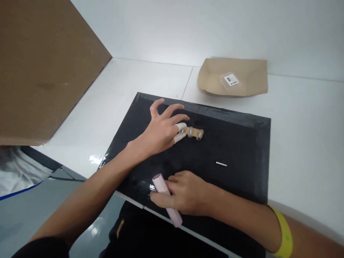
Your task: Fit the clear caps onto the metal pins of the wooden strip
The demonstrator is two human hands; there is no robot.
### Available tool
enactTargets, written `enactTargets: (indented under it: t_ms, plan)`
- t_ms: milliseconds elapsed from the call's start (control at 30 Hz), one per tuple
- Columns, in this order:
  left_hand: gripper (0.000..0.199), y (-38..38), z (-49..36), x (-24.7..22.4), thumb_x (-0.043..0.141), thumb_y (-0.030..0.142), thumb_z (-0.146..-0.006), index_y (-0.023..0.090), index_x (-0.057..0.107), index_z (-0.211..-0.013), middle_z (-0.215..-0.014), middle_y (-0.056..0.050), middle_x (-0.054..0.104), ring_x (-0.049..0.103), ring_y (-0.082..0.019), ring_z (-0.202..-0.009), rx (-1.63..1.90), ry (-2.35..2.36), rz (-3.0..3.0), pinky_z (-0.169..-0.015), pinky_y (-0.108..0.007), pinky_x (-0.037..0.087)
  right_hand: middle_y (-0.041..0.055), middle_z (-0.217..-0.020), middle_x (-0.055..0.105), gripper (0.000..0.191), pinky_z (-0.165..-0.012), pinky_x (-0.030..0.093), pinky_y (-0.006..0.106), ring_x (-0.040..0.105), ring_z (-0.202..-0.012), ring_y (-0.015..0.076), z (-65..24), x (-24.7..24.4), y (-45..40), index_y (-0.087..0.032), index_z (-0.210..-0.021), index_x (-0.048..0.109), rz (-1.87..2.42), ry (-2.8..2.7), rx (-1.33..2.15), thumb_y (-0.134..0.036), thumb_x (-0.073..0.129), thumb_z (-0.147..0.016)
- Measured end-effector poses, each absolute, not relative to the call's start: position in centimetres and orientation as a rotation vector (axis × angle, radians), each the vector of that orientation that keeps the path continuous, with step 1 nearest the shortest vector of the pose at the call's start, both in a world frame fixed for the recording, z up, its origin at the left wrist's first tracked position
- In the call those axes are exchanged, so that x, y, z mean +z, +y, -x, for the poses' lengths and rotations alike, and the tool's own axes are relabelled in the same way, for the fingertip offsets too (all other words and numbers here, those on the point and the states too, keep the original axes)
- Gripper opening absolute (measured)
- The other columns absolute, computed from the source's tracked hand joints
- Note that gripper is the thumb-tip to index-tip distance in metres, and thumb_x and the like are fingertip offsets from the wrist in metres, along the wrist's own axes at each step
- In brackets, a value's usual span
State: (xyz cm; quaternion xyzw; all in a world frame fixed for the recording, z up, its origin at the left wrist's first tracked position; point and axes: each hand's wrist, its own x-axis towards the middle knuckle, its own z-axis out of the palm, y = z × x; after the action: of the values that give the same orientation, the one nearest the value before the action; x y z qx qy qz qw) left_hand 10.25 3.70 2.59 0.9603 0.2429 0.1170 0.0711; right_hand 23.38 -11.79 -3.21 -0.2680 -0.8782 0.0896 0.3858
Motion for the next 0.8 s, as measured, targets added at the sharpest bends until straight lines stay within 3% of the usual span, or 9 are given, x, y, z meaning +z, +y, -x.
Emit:
enactTargets:
  t_ms: [367, 633, 800]
  plan:
    - [0.032, 4.1, -10.7, 2.9, 0.065, 0.021, -0.086, 0.038, 0.078, -0.11, -0.126, -0.002, 0.076, 0.048, -0.038, -0.144, 0.296, 0.734, -2.841, -0.123, -0.081, 0.007, -0.0067, -0.063, 0.052, 0.022, -0.052, 0.032, 0.03, 0.047, -0.053, 0.0137, -23.3, -3.3, -11.8, -0.024, -0.107, 0.065, 0.686, -2.241, 0.236, -0.01, 0.051, -0.097]
    - [0.018, 5.7, -11.9, 4.5, 0.062, 0.02, -0.089, 0.022, 0.08, -0.09, -0.134, -0.008, 0.074, 0.049, -0.039, -0.142, 0.017, 0.73, -2.803, -0.121, -0.078, 0.007, -0.0065, -0.062, 0.051, 0.023, -0.052, 0.033, 0.029, 0.047, -0.052, 0.0139, -23.4, -3.0, -11.8, -0.026, -0.102, 0.065, 0.671, -2.257, 0.191, -0.007, 0.054, -0.096]
    - [0.022, 6.1, -12.1, 4.8, 0.059, 0.013, -0.083, 0.021, 0.079, -0.087, -0.135, -0.008, 0.073, 0.046, -0.038, -0.146, -0.039, 0.703, -2.814, -0.123, -0.077, 0.004, -0.0068, -0.063, 0.051, 0.021, -0.052, 0.034, 0.029, 0.048, -0.052, 0.014, -23.4, -3.0, -11.9, -0.025, -0.103, 0.065, 0.667, -2.254, 0.201, -0.008, 0.055, -0.096]
